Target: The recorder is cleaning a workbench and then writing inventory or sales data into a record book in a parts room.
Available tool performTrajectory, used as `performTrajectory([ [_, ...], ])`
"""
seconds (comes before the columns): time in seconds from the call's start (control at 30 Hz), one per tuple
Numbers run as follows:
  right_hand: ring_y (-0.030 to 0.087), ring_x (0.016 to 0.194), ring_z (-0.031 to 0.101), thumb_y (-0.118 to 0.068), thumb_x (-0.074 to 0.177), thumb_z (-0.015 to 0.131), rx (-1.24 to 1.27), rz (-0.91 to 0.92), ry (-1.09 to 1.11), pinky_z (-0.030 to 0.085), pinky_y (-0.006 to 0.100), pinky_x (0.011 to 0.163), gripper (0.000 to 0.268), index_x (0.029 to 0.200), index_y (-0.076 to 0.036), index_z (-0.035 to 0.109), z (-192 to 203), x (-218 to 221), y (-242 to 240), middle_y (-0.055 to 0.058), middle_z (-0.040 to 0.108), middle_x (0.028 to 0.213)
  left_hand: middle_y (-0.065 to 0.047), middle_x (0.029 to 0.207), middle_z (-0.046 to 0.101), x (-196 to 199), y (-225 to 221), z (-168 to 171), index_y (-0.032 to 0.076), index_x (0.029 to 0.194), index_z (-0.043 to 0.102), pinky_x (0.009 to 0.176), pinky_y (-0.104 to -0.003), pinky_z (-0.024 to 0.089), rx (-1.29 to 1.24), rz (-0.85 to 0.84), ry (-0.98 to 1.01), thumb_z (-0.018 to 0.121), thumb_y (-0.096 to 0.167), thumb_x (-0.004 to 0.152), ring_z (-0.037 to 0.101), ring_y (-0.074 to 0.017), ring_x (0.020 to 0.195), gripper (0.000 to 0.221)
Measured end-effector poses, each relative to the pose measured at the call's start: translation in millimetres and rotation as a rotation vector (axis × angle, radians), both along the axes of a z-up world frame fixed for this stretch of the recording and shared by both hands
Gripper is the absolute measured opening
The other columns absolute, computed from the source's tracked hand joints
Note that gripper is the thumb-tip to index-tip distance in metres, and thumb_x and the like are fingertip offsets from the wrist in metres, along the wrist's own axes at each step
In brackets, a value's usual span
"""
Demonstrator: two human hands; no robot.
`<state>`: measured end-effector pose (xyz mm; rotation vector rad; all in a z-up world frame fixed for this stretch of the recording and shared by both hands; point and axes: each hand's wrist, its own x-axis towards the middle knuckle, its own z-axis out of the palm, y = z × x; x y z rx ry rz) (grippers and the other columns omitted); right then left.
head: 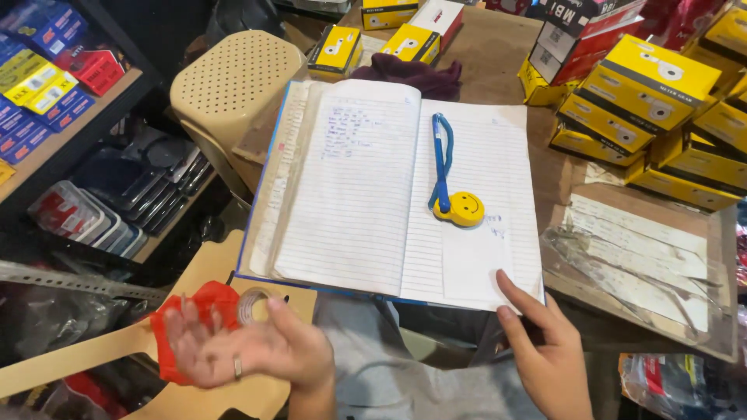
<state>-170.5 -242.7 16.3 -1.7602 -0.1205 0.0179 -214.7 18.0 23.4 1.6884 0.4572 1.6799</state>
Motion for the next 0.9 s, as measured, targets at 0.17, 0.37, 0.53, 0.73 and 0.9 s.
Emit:
performTrajectory([
  [0.17,0.008,0.069,0.060,-0.004,0.091,0.065,0.043,0.047,0.085,0.054,0.024,0.060,0.046,0.137,-0.007,0.066,-13,-14,-10,0.003,0.065,0.114,-0.012,0.113,0.065,-5,-10,41,0.005,0.126,0.055,0.093,-0.036,0.055,0.163,-0.485,0.246,0.062,0.001,0.095,0.067,-0.0240,0.101,0.031],
  [0.37,0.014,0.043,0.062,-0.021,0.090,0.072,-0.479,-0.101,0.203,0.052,0.031,0.049,0.062,0.150,-0.030,0.057,44,-17,5,0.006,0.068,0.059,-0.014,0.104,0.069,74,-30,95,0.005,0.115,0.070,0.081,-0.043,0.055,0.503,-0.743,0.642,0.066,0.012,0.095,0.069,-0.0324,0.096,0.021],
  [0.53,0.018,0.042,0.062,-0.032,0.090,0.072,-0.612,-0.072,0.172,0.052,0.034,0.050,0.061,0.148,-0.036,0.057,48,-10,-3,0.010,0.063,0.054,-0.015,0.091,0.068,122,-41,77,0.010,0.105,0.074,0.070,-0.046,0.054,0.733,-0.545,0.946,0.068,0.022,0.091,0.068,-0.0348,0.089,0.019],
  [0.73,0.021,0.045,0.058,-0.036,0.090,0.075,-0.811,-0.095,0.056,0.052,0.036,0.055,0.055,0.142,-0.032,0.059,47,-5,-7,0.012,0.059,0.054,-0.016,0.084,0.069,145,-33,79,0.005,0.103,0.064,0.074,-0.047,0.055,0.427,-0.728,0.979,0.079,0.026,0.083,0.069,-0.0356,0.082,0.034],
  [0.9,0.026,0.053,0.055,-0.028,0.091,0.080,-0.823,-0.170,-0.062,0.053,0.035,0.059,0.055,0.144,-0.024,0.068,36,-7,-18,0.020,0.057,0.058,-0.012,0.079,0.068,96,-38,97,0.005,0.121,0.053,0.067,-0.043,0.054,0.200,-0.886,0.689,0.082,0.016,0.083,0.069,-0.0274,0.074,0.049],
])
